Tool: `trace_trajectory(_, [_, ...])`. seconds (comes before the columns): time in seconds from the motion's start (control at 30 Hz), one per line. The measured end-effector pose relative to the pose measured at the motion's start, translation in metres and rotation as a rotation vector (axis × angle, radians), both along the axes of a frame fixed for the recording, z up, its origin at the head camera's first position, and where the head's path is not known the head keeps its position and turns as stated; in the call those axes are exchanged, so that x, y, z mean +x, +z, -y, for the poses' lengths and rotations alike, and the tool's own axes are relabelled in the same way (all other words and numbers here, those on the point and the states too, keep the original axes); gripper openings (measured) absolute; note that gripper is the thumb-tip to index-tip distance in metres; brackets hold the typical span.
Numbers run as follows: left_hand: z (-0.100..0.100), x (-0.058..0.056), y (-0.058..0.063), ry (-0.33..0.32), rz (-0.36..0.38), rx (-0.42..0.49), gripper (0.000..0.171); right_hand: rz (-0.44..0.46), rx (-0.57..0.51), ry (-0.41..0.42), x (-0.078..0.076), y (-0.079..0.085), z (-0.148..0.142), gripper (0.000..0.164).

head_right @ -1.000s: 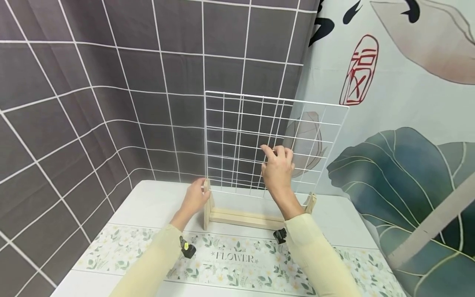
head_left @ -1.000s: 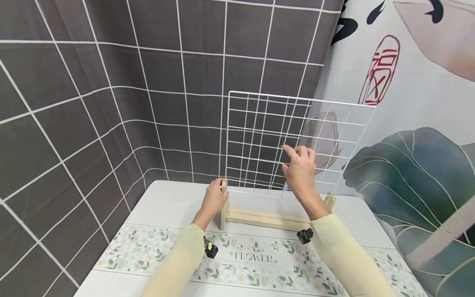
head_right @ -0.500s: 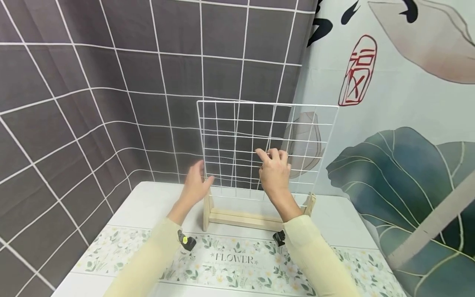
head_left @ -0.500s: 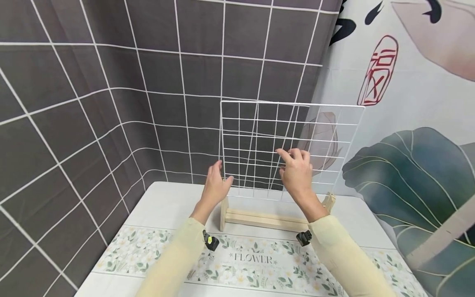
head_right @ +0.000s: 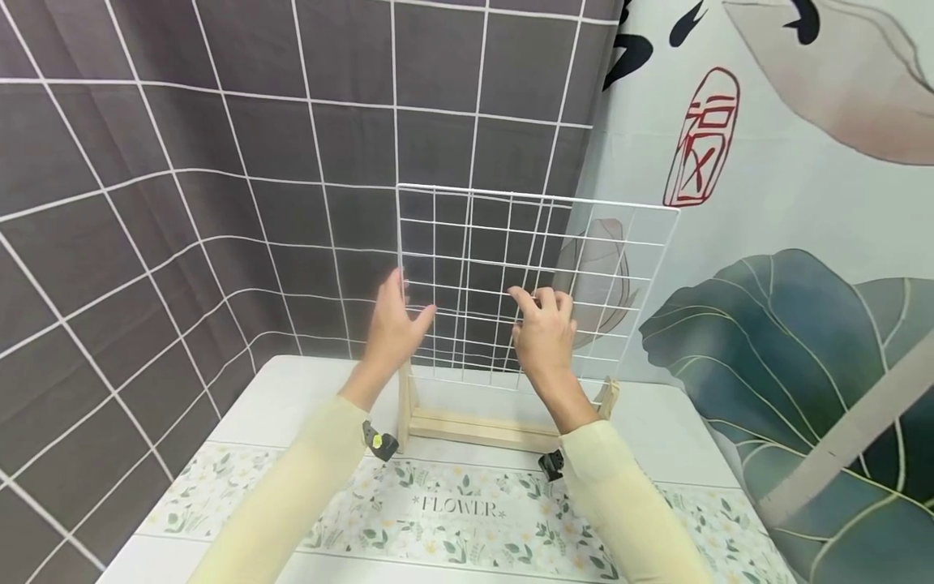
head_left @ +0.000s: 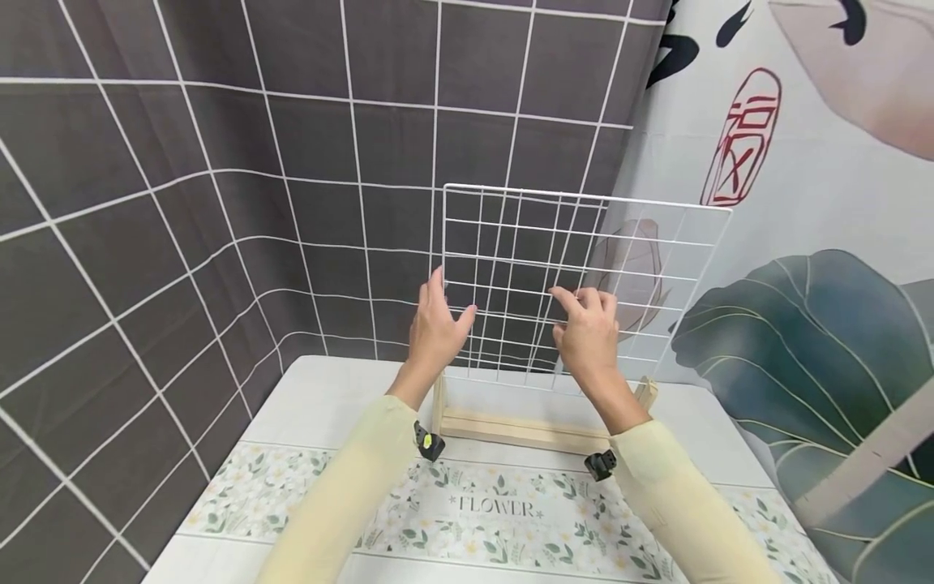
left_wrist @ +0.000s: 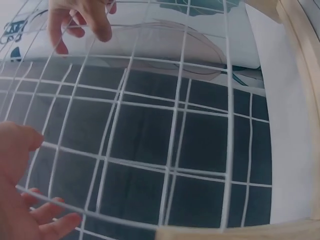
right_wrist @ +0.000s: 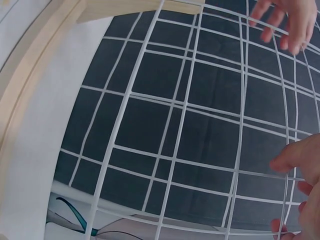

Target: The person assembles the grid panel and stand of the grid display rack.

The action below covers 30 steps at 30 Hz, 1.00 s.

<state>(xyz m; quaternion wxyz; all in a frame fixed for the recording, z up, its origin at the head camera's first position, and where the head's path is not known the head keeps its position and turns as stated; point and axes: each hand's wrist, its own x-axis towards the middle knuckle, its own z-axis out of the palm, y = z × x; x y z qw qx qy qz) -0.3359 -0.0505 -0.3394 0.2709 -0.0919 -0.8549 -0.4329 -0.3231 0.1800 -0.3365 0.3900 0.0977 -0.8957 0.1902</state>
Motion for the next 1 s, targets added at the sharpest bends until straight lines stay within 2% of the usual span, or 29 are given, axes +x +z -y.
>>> trace_trajectory(0.27, [-0.02,-0.003,0.015,0.142,-0.011,-0.002,0.098,0.012,-0.003,-0.009,0.001,0.0,0.0,0.061])
trace_trajectory(0.43, [-0.026,-0.008,0.018,0.185,-0.031,0.008,0.104,0.01,-0.002,-0.012,0.0,0.0,0.0,0.06])
trace_trajectory(0.77, [-0.023,-0.009,0.029,0.131,-0.049,-0.003,0.093,-0.013,-0.016,-0.018,-0.001,0.0,-0.002,0.06])
trace_trajectory(1.0, [-0.026,-0.011,0.039,0.149,-0.074,0.023,0.093,-0.018,-0.017,-0.019,-0.001,-0.001,-0.002,0.059])
